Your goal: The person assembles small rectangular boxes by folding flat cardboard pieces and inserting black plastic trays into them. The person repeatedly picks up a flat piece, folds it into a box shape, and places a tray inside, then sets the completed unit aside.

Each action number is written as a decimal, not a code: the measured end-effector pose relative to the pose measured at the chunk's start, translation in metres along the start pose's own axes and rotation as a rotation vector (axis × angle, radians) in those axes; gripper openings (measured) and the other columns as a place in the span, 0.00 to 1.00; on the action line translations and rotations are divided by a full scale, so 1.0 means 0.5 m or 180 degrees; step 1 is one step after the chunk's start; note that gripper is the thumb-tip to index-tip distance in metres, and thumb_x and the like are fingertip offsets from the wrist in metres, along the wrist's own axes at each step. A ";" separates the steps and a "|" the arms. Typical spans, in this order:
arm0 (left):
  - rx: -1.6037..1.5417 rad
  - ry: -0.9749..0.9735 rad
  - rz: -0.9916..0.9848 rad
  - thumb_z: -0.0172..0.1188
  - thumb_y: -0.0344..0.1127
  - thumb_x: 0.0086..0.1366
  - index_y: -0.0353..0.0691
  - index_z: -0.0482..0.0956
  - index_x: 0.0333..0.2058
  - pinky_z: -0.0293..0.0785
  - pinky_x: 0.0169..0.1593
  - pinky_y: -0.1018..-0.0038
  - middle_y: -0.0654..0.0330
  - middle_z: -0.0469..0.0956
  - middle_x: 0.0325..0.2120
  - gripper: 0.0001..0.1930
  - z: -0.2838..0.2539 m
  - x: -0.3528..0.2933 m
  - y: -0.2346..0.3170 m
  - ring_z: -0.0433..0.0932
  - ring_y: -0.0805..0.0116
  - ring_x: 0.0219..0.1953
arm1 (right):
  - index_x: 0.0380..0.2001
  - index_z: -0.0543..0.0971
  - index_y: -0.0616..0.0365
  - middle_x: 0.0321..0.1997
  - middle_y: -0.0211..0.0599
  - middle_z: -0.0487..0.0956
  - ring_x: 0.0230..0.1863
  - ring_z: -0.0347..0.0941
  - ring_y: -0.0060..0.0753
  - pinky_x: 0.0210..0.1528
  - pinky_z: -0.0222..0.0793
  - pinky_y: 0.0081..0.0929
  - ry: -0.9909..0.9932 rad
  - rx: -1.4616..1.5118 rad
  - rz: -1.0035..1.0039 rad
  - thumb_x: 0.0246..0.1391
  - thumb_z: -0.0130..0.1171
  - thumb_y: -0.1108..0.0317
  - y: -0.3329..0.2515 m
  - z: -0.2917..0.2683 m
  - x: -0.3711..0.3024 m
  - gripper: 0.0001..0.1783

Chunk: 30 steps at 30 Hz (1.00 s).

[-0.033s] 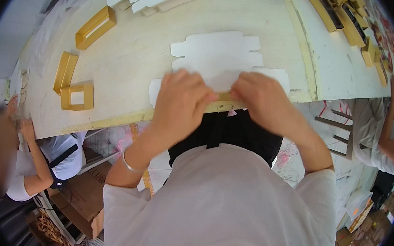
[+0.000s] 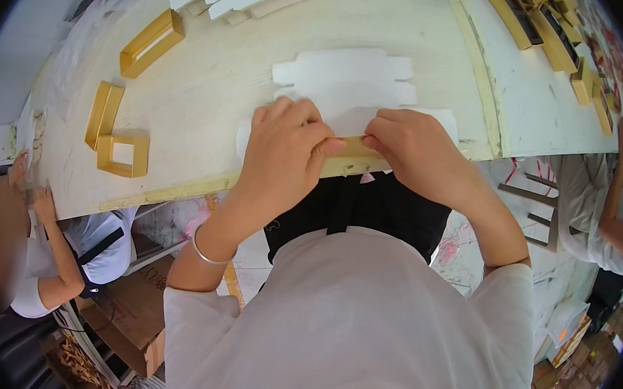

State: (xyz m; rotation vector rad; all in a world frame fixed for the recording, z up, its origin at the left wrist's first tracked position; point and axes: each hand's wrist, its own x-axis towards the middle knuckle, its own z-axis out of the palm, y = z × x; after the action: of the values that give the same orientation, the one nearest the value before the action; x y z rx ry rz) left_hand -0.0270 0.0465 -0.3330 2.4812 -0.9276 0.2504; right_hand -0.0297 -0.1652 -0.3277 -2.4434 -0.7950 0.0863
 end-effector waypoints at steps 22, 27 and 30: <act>-0.0848 -0.0969 0.0117 0.52 0.24 0.59 0.40 0.69 0.41 0.69 0.35 0.64 0.54 0.75 0.30 0.11 -0.020 0.093 -0.061 0.73 0.53 0.30 | 0.29 0.76 0.57 0.25 0.33 0.68 0.27 0.64 0.38 0.31 0.56 0.32 0.0742 0.0148 -0.0584 0.40 0.64 0.72 -0.012 0.010 -0.058 0.10; -0.0927 -0.0955 0.0169 0.52 0.23 0.59 0.40 0.69 0.40 0.70 0.37 0.64 0.55 0.76 0.32 0.11 -0.022 0.094 -0.065 0.74 0.52 0.32 | 0.32 0.77 0.59 0.38 0.37 0.74 0.42 0.70 0.36 0.44 0.66 0.30 0.1262 -0.0810 -0.1253 0.41 0.60 0.72 -0.017 0.058 -0.022 0.10; -0.0975 -0.1056 0.0093 0.52 0.22 0.59 0.39 0.69 0.40 0.70 0.37 0.65 0.55 0.76 0.33 0.10 -0.023 0.090 -0.069 0.74 0.52 0.33 | 0.33 0.78 0.59 0.37 0.37 0.73 0.39 0.71 0.39 0.42 0.67 0.31 0.1178 -0.1014 -0.1603 0.40 0.62 0.73 -0.006 0.075 -0.042 0.11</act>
State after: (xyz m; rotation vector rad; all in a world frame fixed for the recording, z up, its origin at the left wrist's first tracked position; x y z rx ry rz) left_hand 0.0295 0.0493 -0.3210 2.2595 -1.0451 -0.2843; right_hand -0.0570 -0.1564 -0.3596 -2.3491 -1.2905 -0.7071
